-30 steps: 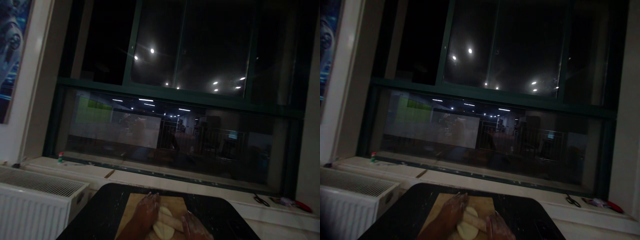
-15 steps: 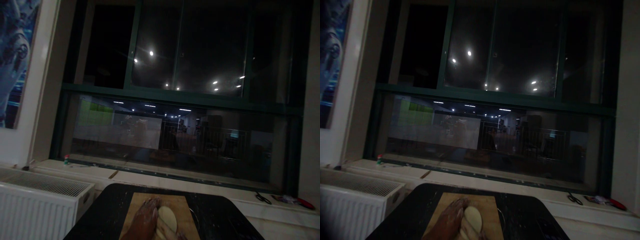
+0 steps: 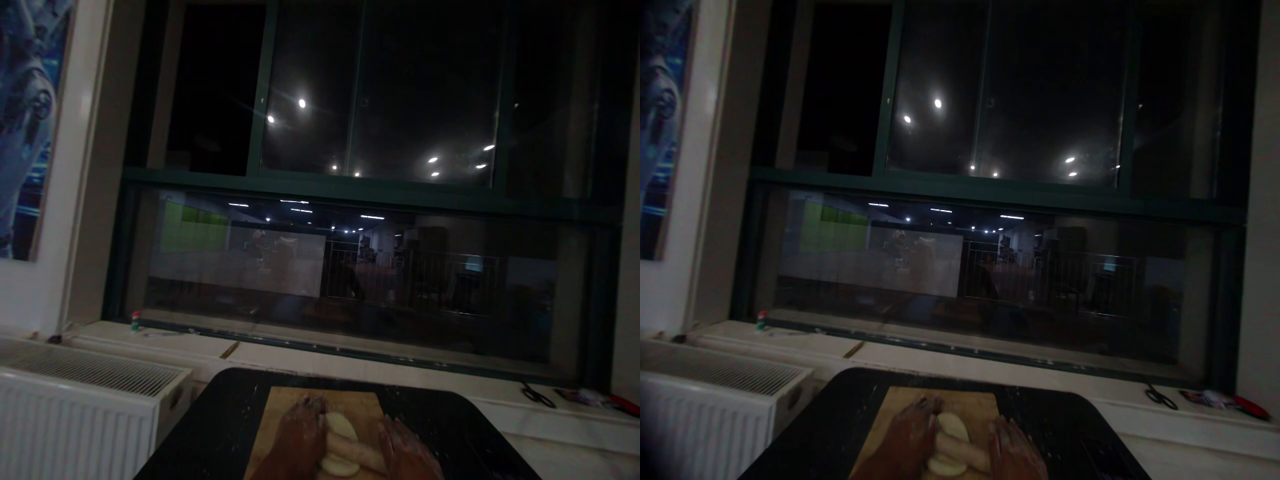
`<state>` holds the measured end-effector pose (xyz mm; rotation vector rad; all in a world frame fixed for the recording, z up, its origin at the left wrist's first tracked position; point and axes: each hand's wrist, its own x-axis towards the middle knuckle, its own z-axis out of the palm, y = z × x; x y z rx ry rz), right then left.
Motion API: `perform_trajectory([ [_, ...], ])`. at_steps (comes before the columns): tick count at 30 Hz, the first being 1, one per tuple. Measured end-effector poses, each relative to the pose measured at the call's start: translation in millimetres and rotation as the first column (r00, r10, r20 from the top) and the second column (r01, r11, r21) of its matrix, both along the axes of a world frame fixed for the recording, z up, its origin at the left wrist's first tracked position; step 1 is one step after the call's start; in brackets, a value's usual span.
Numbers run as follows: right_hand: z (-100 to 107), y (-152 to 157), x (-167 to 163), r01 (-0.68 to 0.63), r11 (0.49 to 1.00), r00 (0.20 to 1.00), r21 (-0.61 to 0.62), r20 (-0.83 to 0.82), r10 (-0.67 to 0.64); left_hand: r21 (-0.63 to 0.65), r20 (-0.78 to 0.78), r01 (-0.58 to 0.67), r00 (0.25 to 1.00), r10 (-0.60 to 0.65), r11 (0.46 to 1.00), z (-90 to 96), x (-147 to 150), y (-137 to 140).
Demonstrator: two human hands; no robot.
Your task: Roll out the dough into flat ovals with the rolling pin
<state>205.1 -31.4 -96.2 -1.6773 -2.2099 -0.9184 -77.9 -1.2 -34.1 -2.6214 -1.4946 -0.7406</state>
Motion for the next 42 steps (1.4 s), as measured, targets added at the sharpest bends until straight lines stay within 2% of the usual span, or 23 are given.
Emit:
perform_trajectory([
  [2, 3.4, 21.5, 4.9, 0.066, 0.997, 0.998, -0.030, 0.017, -0.066, -0.070, -0.010, -0.031, 0.999, 0.030, 0.997, 9.0, 2.9, -3.0],
  [4, 9.2, 39.5, 4.8, 0.093, 0.996, 0.995, -0.015, 0.029, -0.093, -0.083, -0.040, -0.048, 0.998, 0.044, 0.995, 8.0, 4.7, 0.5],
  [6, 15.9, 55.2, 3.3, 0.029, 1.000, 0.999, 0.001, 0.043, -0.029, -0.037, -0.082, -0.044, 0.996, 0.041, 0.998, -2.8, 4.9, 10.7],
  [8, 22.4, 69.6, 1.9, -0.048, 0.999, 0.998, 0.012, 0.048, 0.048, 0.074, -0.104, -0.019, 0.994, 0.026, 0.997, -18.6, 3.3, 24.5],
  [10, 28.4, 83.3, 0.4, -0.089, 0.996, 0.995, 0.013, 0.036, 0.088, 0.166, -0.080, -0.001, 0.997, 0.014, 0.986, -34.0, 0.7, 38.3],
  [13, 36.8, 102.2, -3.7, -0.121, 0.993, 0.993, -0.015, 0.009, 0.121, 0.222, -0.041, 0.000, 0.999, 0.009, 0.975, -49.7, -2.9, 53.5],
  [17, 46.9, 122.7, -11.8, -0.130, 0.988, 0.991, -0.080, -0.016, 0.130, 0.271, -0.089, -0.010, 0.995, 0.035, 0.962, -58.6, -3.2, 63.0],
  [23, 57.7, 142.4, -21.0, -0.171, 0.971, 0.985, -0.167, -0.062, 0.162, 0.311, -0.188, 0.017, 0.981, 0.044, 0.950, -58.6, -1.6, 67.9],
  [28, 45.8, 138.4, -16.4, -0.183, 0.973, 0.981, -0.138, -0.098, 0.170, 0.455, -0.173, 0.007, 0.982, 0.081, 0.890, -58.5, -1.0, 63.3],
  [32, 23.1, 120.2, -7.7, -0.139, 0.988, 0.984, -0.065, -0.119, 0.130, 0.541, -0.150, -0.031, 0.980, 0.132, 0.840, -58.0, -0.3, 53.6],
  [35, 11.5, 102.1, 0.1, -0.094, 0.996, 0.986, 0.002, -0.139, 0.093, 0.582, -0.089, -0.029, 0.991, 0.099, 0.813, -58.3, 2.5, 48.6],
  [39, 7.5, 74.6, 14.6, -0.157, 0.984, 0.976, 0.080, -0.142, 0.167, 0.651, -0.014, -0.064, 0.995, 0.095, 0.756, -60.8, 9.3, 43.5],
  [42, 5.5, 52.2, 25.5, -0.203, 0.969, 0.976, 0.140, -0.044, 0.211, 0.718, -0.016, -0.047, 0.996, 0.085, 0.695, -61.3, 9.9, 37.3],
])
